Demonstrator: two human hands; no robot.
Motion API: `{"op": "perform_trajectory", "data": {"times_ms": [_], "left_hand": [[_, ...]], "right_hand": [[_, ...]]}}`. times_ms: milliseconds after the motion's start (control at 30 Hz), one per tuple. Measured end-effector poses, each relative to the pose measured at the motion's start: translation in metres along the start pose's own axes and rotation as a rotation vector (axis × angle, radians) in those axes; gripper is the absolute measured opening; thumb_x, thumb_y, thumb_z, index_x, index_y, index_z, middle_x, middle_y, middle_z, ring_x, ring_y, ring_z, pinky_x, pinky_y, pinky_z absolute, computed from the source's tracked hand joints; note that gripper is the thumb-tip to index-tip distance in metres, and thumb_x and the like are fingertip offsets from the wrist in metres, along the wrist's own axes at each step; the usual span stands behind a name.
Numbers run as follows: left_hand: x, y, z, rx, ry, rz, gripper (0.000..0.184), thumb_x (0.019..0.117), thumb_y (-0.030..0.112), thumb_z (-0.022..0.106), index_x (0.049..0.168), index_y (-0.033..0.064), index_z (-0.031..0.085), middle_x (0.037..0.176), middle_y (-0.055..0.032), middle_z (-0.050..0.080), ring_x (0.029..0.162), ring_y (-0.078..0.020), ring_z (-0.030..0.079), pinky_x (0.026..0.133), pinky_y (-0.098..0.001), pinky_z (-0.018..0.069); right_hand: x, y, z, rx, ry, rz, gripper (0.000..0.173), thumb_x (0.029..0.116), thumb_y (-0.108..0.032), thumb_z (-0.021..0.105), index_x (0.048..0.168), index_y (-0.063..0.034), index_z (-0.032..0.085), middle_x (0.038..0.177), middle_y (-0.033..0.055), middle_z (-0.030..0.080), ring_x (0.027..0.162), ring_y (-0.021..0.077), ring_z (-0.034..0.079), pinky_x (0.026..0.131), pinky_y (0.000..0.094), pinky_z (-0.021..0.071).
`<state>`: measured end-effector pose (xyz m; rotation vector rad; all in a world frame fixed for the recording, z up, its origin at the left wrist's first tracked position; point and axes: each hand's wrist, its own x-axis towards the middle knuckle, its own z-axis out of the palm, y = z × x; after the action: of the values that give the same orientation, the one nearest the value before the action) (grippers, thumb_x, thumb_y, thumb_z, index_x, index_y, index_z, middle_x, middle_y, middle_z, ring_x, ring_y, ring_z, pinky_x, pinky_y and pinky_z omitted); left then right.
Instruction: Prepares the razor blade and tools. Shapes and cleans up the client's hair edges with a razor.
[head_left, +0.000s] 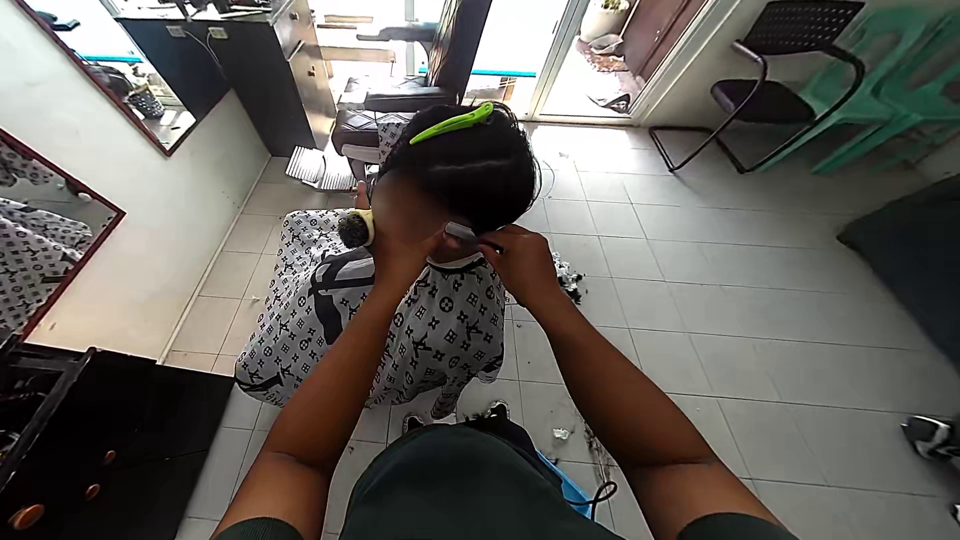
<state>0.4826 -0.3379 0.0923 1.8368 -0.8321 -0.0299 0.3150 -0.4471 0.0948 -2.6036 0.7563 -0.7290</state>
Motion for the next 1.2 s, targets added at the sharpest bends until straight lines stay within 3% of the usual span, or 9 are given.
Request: {"op": "perform_trajectory", "data": {"times_ms": [100, 400, 533, 700, 1200], "left_hand": [[0.0013, 0.0, -0.0003, 0.009, 0.002, 0.008, 0.124, 0.0624, 0.027, 0.098, 0.162, 0.0094, 0.027, 0.169, -0.0268, 0.002, 0.152, -0.0473, 0.02, 0.114, -0.0671, 0.0287], [0.0031, 0.0037, 0.0006, 0.024, -0.022, -0.008, 0.125, 0.0618, 0.025, 0.099, 0.162, 0.0098, 0.026, 0.169, -0.0266, 0.001, 0.152, -0.0482, 0.02, 0.114, -0.0626, 0.0337], [0.0035, 0.0028, 0.0018, 0.023, -0.019, -0.009, 0.126, 0.0611, 0.026, 0.098, 0.162, 0.0108, 0.026, 0.169, -0.0263, 0.0, 0.154, -0.0482, 0.011, 0.116, -0.0668, 0.0253], [0.0039, 0.0006, 0.0036, 0.03, 0.0, 0.009, 0.125, 0.0602, 0.024, 0.098, 0.162, 0.0104, 0.026, 0.169, -0.0259, 0.002, 0.151, -0.0468, 0.022, 0.112, -0.0645, 0.0337], [0.0048, 0.0014, 0.0021, 0.04, -0.018, -0.025, 0.125, 0.0628, 0.026, 0.098, 0.163, 0.0124, 0.024, 0.17, -0.024, -0.002, 0.15, -0.0465, 0.024, 0.112, -0.0624, 0.0348]], "right_hand": [[0.001, -0.0007, -0.0006, -0.013, -0.011, 0.006, 0.016, 0.0972, -0.011, 0.069, 0.105, 0.0, 0.077, 0.099, 0.0227, 0.072, 0.089, 0.0409, 0.071, 0.08, 0.058, 0.0563], [0.0056, 0.0008, -0.0022, -0.023, -0.036, 0.024, 0.018, 0.0982, -0.013, 0.067, 0.106, -0.0005, 0.077, 0.099, 0.0225, 0.072, 0.09, 0.0407, 0.07, 0.08, 0.0592, 0.0552], [0.0043, 0.0028, -0.0026, -0.006, -0.007, 0.014, 0.017, 0.0975, -0.012, 0.068, 0.105, -0.001, 0.078, 0.098, 0.0212, 0.073, 0.089, 0.039, 0.071, 0.08, 0.0573, 0.0556], [0.0059, 0.0045, 0.0003, -0.005, -0.022, 0.011, 0.017, 0.0977, -0.012, 0.067, 0.104, -0.0003, 0.078, 0.099, 0.0215, 0.073, 0.09, 0.0391, 0.071, 0.081, 0.0569, 0.0559], [0.0078, 0.0027, -0.0016, 0.02, -0.024, 0.042, 0.018, 0.0982, -0.013, 0.067, 0.104, -0.0002, 0.077, 0.099, 0.0211, 0.073, 0.092, 0.0384, 0.071, 0.083, 0.0556, 0.0556]]}}
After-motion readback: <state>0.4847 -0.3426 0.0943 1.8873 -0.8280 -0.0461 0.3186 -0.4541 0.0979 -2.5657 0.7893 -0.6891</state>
